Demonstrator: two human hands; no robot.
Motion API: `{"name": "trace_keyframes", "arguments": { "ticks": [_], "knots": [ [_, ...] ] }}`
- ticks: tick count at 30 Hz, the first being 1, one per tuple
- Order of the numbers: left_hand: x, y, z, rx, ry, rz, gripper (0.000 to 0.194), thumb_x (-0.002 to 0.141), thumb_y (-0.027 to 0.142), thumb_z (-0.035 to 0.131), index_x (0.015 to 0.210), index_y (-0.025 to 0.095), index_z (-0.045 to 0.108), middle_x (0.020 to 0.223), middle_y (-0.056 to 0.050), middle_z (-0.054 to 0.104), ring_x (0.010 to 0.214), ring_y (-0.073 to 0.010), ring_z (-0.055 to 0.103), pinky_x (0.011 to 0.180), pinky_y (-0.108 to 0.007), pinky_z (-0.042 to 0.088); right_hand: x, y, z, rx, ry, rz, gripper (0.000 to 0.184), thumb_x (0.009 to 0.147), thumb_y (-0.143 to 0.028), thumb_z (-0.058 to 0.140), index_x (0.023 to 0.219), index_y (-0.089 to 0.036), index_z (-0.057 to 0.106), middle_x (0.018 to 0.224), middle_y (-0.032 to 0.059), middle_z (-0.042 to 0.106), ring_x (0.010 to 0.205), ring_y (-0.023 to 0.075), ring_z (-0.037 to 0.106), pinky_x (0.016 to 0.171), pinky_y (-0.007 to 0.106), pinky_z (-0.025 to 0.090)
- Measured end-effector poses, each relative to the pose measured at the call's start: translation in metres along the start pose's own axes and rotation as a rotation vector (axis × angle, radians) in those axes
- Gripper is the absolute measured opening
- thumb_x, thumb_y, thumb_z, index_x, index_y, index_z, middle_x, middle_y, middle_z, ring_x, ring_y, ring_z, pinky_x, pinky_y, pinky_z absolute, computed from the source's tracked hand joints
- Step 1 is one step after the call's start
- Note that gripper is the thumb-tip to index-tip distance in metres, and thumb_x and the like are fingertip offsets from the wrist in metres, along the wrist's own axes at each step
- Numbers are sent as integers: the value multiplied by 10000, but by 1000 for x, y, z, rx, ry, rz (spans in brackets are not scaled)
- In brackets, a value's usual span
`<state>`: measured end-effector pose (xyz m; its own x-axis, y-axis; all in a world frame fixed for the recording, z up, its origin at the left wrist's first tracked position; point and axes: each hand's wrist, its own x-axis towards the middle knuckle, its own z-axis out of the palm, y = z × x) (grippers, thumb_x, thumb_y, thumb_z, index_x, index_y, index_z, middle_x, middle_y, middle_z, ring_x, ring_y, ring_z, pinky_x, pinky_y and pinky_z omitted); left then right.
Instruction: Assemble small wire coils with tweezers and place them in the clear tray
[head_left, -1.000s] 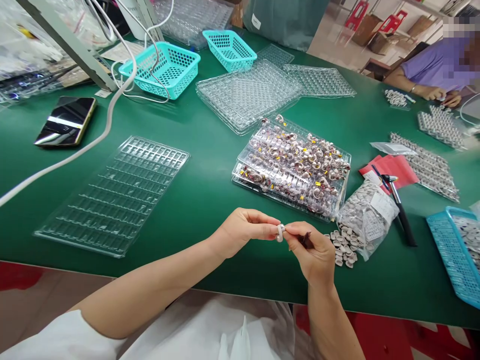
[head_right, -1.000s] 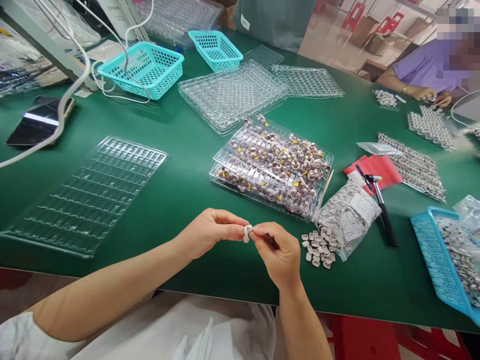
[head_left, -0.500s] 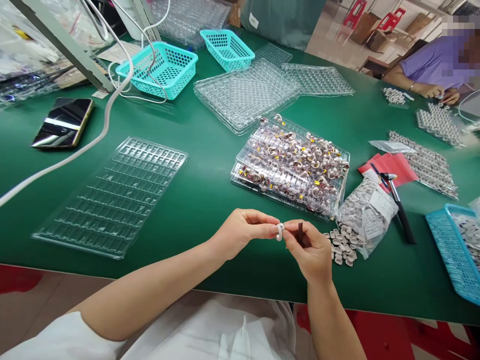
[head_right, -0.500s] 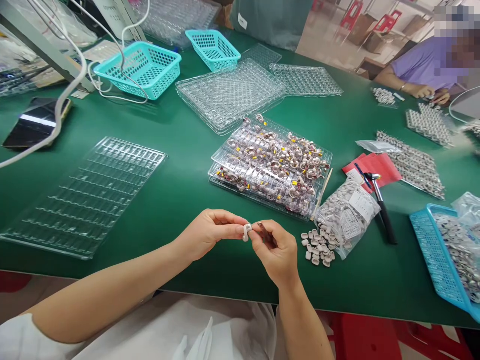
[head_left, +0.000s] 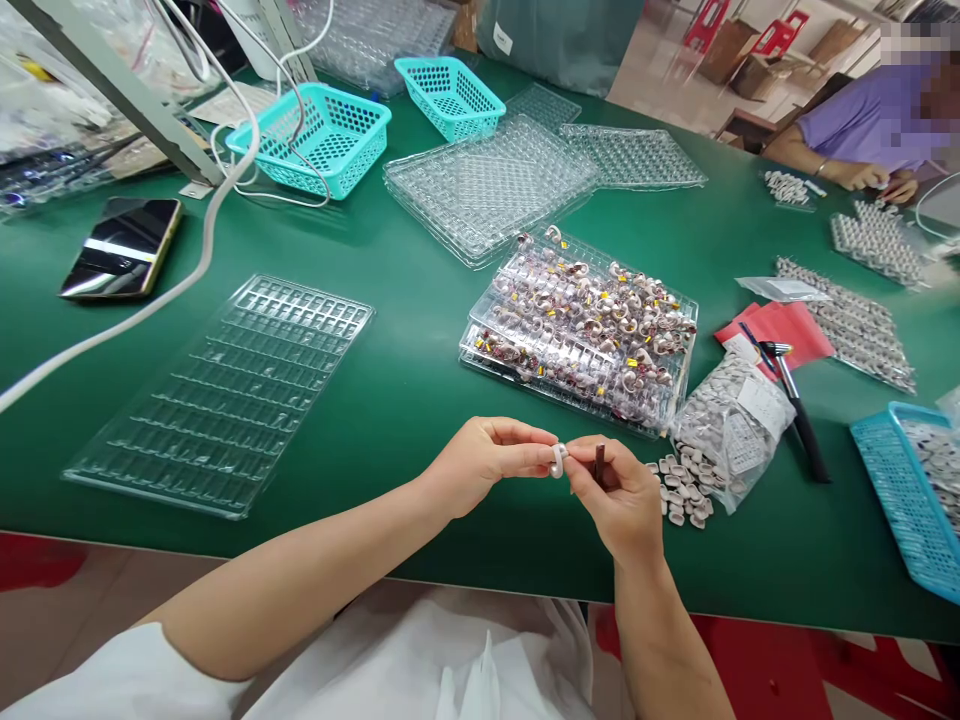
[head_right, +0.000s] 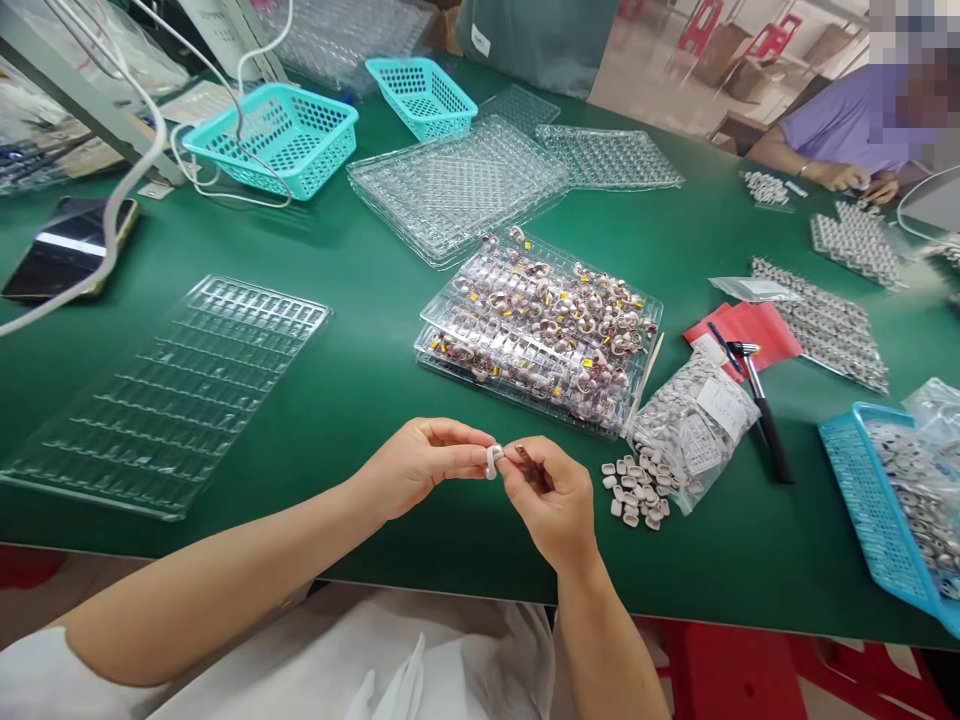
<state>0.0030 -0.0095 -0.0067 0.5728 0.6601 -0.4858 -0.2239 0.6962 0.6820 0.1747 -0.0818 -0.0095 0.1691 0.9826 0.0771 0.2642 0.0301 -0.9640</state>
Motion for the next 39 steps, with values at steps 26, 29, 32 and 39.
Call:
{"name": "trace_keyframes", "arguments": {
  "ticks": [26,29,32,39],
  "knots": [
    [2,1,-1,-37,-7,-67,289,592,222,882,823,107,752,769,-67,755,734,-172,708,831,-347,572,1,-1,-1,-34,-40,-7,56,846,-240,638,804,-218,608,806,24,618,594,112,499,481,231,400],
    [2,1,-1,-8,-12,-68,295,598,241,878,829,106,754,768,-75,754,741,-176,705,845,-360,565,1,-1,-2,-47,-50,7,79,848,-253,638,790,-214,601,808,31,610,606,117,499,479,228,399],
    [2,1,-1,21,-21,-65,312,597,256,878,844,109,754,773,-79,754,753,-180,705,855,-369,558,1,-2,-3,-46,-68,32,65,849,-253,636,809,-213,605,799,27,602,608,116,505,480,223,406],
    [2,3,1,12,-5,-73,293,584,237,879,809,108,744,750,-71,749,719,-179,705,844,-385,558,3,-3,-5,-2,-85,153,100,830,-291,663,881,-210,633,669,-13,558,545,109,507,475,220,433]
  ]
}}
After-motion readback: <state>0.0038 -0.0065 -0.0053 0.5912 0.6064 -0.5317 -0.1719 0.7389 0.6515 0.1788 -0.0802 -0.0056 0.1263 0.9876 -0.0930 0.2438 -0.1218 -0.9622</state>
